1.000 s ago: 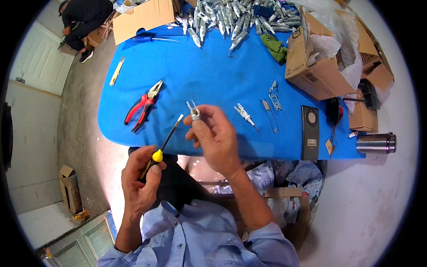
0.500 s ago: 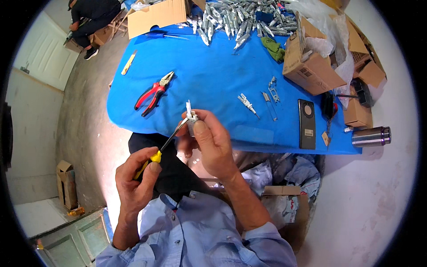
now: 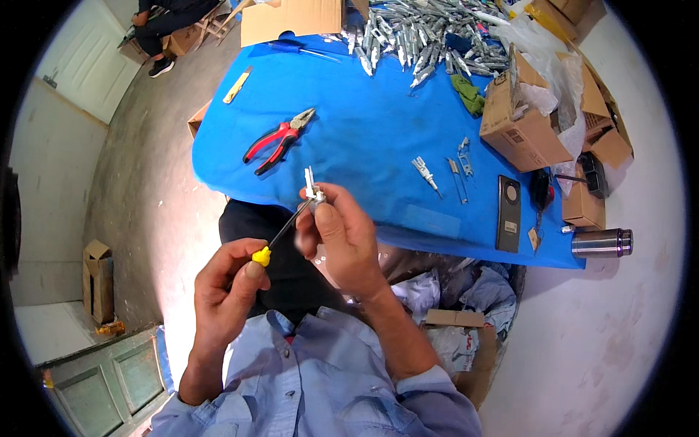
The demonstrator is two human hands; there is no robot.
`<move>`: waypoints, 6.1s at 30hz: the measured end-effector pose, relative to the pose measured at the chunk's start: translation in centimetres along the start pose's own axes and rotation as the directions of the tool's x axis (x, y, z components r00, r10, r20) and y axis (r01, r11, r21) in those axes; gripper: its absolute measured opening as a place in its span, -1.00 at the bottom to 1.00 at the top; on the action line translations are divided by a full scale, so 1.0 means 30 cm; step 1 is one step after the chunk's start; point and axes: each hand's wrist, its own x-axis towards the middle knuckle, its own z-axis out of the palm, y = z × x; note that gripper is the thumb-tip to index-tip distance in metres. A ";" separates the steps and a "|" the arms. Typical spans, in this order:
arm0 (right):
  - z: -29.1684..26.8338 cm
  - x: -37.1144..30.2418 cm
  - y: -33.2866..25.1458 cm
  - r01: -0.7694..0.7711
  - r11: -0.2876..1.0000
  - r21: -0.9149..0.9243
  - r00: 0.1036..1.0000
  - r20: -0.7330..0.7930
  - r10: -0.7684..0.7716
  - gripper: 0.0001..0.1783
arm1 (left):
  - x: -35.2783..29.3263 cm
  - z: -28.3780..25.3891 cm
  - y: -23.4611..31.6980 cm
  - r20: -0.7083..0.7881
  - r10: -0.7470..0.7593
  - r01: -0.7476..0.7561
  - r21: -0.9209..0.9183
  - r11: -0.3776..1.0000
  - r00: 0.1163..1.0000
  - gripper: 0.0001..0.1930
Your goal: The person assembles small white plastic electrical components at a workbench. They use a yellow screwdriver to tighten screws and a pair of pliers to manipulate parts, handling the items one by one. The workspace is cluttered with piles of similar components and cardboard boxes.
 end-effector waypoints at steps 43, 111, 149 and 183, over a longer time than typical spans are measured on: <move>0.044 -0.022 0.046 0.127 0.945 -0.302 0.990 -0.022 -0.140 -0.69 | -0.030 -0.036 0.006 0.005 -0.038 0.036 0.205 0.978 0.999 -0.72; 0.037 -0.016 0.095 0.068 0.944 -0.323 0.991 -0.086 -0.101 -0.71 | -0.037 0.038 0.001 0.131 0.396 -0.282 0.892 0.354 0.909 -0.66; 0.024 -0.008 0.123 0.117 0.921 -0.372 0.990 -0.030 -0.138 -0.74 | 0.023 -0.075 -0.030 0.032 -0.079 0.071 0.198 0.978 0.996 -0.71; 0.054 -0.048 0.106 0.361 0.760 -0.540 0.926 0.111 -0.360 -0.69 | -0.038 -0.047 -0.183 0.012 0.080 -0.081 0.177 0.981 0.997 -0.71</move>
